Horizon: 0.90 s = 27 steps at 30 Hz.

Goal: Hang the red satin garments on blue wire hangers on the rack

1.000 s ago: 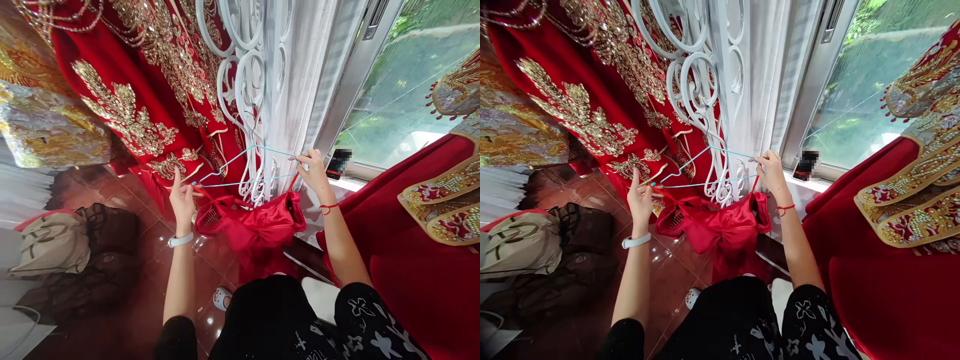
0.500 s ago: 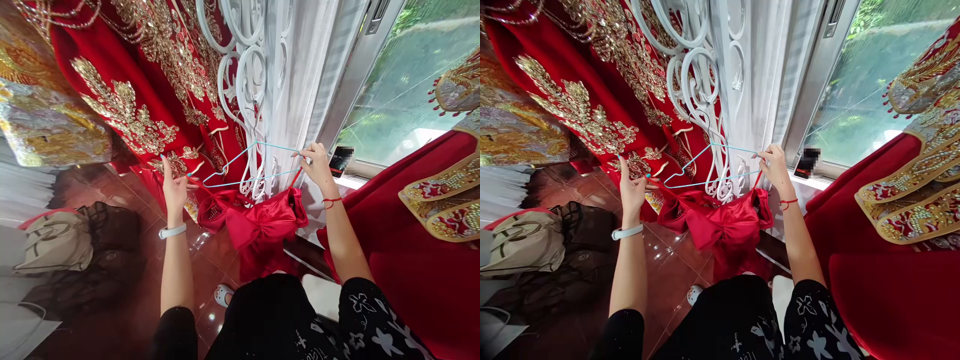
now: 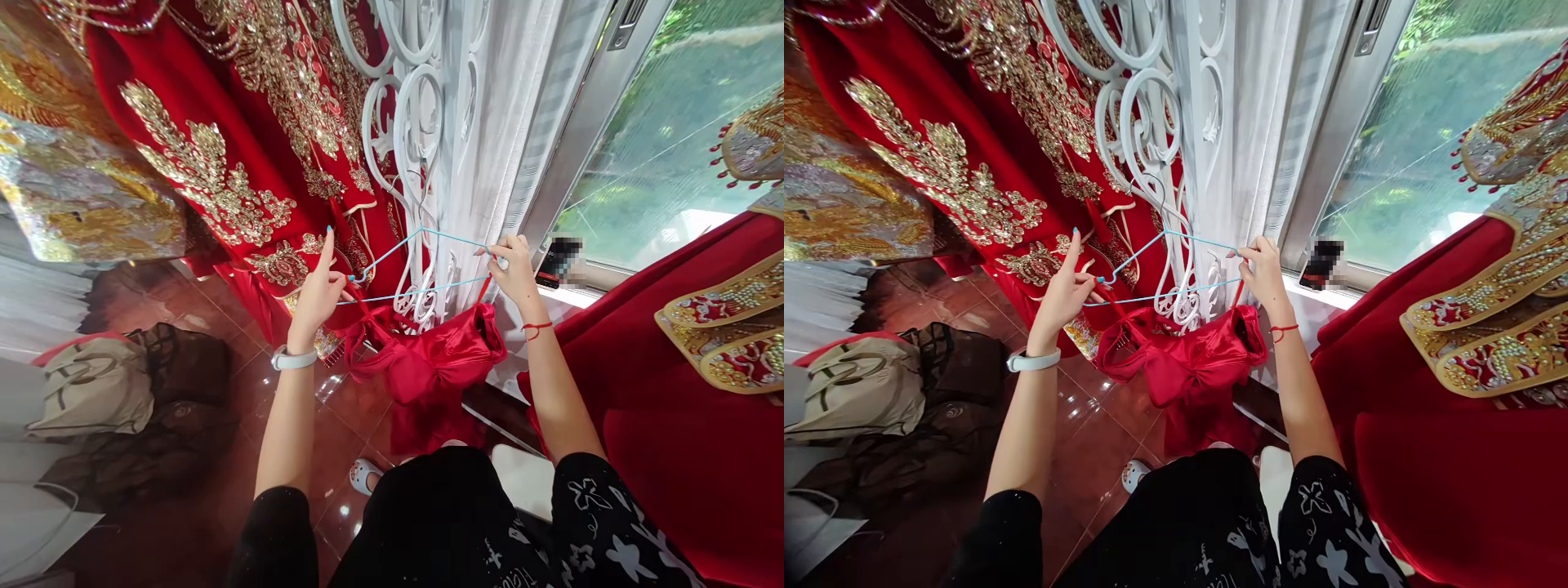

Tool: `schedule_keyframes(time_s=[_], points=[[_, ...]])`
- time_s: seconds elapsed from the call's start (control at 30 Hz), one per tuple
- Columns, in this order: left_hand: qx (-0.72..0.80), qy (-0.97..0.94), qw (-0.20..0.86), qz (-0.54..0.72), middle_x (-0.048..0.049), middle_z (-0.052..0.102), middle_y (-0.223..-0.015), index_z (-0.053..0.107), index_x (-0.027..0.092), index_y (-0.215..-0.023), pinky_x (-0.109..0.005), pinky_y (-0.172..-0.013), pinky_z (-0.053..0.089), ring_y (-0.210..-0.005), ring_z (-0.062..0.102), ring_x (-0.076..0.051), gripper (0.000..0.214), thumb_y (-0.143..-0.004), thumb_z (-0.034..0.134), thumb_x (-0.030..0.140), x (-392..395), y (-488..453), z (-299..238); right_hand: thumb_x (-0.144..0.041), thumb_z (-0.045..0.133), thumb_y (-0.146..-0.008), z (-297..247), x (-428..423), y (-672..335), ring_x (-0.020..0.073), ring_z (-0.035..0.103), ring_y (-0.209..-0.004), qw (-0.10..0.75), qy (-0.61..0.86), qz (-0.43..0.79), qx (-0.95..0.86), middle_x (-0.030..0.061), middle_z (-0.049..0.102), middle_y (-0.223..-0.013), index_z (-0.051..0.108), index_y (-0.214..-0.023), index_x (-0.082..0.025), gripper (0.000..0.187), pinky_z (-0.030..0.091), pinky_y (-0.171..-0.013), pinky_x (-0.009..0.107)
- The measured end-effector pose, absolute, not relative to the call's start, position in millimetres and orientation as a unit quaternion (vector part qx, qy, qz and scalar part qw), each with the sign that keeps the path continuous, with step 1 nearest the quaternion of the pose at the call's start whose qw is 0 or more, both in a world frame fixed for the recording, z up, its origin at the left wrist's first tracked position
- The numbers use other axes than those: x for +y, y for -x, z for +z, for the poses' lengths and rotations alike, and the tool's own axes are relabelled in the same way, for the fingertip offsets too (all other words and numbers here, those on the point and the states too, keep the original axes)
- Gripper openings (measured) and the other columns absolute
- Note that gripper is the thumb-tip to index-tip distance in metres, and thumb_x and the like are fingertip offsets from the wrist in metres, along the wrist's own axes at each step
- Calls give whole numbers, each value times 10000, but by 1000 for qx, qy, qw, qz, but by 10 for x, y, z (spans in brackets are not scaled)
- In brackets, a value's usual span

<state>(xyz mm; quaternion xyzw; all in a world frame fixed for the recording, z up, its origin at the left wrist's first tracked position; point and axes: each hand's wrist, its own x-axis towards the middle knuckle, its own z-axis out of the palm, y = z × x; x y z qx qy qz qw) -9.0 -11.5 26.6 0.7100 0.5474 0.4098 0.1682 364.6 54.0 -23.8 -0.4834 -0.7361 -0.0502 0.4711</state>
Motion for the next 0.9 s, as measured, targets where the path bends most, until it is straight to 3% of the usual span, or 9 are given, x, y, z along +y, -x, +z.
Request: schedule_keyframes(time_s=[0.13,0.23,0.3,0.4,0.47,0.53,0.6,0.73,0.9], points=[[543,-751,81,368,-43,773,-1058,280,246,-1624,-329,-878,565,-731,688,-161,857,-829,571,115,-86,46,277,-145,506,-836,-266,513,-3548,278,509,-969,459,528,-91,-709,68,511,-911,764,-1009,-252,329,409,-956,513],[552,-765,59,325,-42,756,-1072,386,260,-1578,-364,-929,547,-839,693,-190,797,-822,591,113,-71,16,242,-189,507,-870,-315,390,-3239,331,508,-1132,520,560,-119,-634,116,556,-1086,701,-1210,-259,398,381,-1021,587],[546,-771,73,319,-73,713,-1216,459,265,-1530,-379,-915,556,-856,684,-189,716,-837,594,143,-102,-28,152,-178,468,-897,-351,276,-2901,335,516,-1185,565,556,-87,-604,139,581,-1144,672,-1272,-244,432,383,-1054,589],[504,-761,104,394,-149,453,-1560,369,274,-1561,-370,-885,580,-984,668,-191,711,-885,586,230,-272,-129,-135,-187,465,-935,-382,149,-2321,296,576,-1160,517,463,48,-718,109,680,-1120,674,-1286,-262,415,381,-1116,553],[484,-732,101,469,-181,313,-1630,316,264,-1563,-383,-926,581,-1146,630,-221,700,-916,579,299,-468,-172,-411,-241,534,-953,-386,131,-1998,280,569,-1241,454,389,124,-792,80,701,-1252,636,-1357,-286,419,294,-1196,559],[497,-720,69,480,-181,449,-1514,473,214,-1431,-448,-1022,542,-1263,572,-263,527,-925,573,323,-698,-148,-701,-296,582,-972,-393,157,-1787,266,576,-1267,404,356,180,-823,62,704,-1320,646,-1354,-294,387,199,-1233,578],[510,-765,97,381,-129,651,-1258,630,216,-1209,-540,-1114,462,-1230,593,-277,305,-936,550,325,-918,-50,-940,-329,594,-991,-420,198,-1690,242,625,-1196,373,357,219,-828,54,747,-1251,718,-1244,-290,285,164,-1234,583],[530,-807,149,213,-65,749,-1002,682,236,-844,-711,-1204,219,-1205,609,-315,189,-918,547,347,-1208,239,-1109,-385,633,-982,-520,223,-1670,215,666,-1080,379,383,227,-811,30,792,-1096,789,-1051,-295,193,177,-1225,555],[529,-794,116,276,-106,679,-1126,628,214,-784,-496,-1039,492,-1056,644,-267,114,-823,617,320,-1228,422,-898,-404,646,-973,-599,152,-1659,205,658,-1010,398,406,217,-793,12,793,-1061,799,-1011,-307,185,146,-1237,536]])
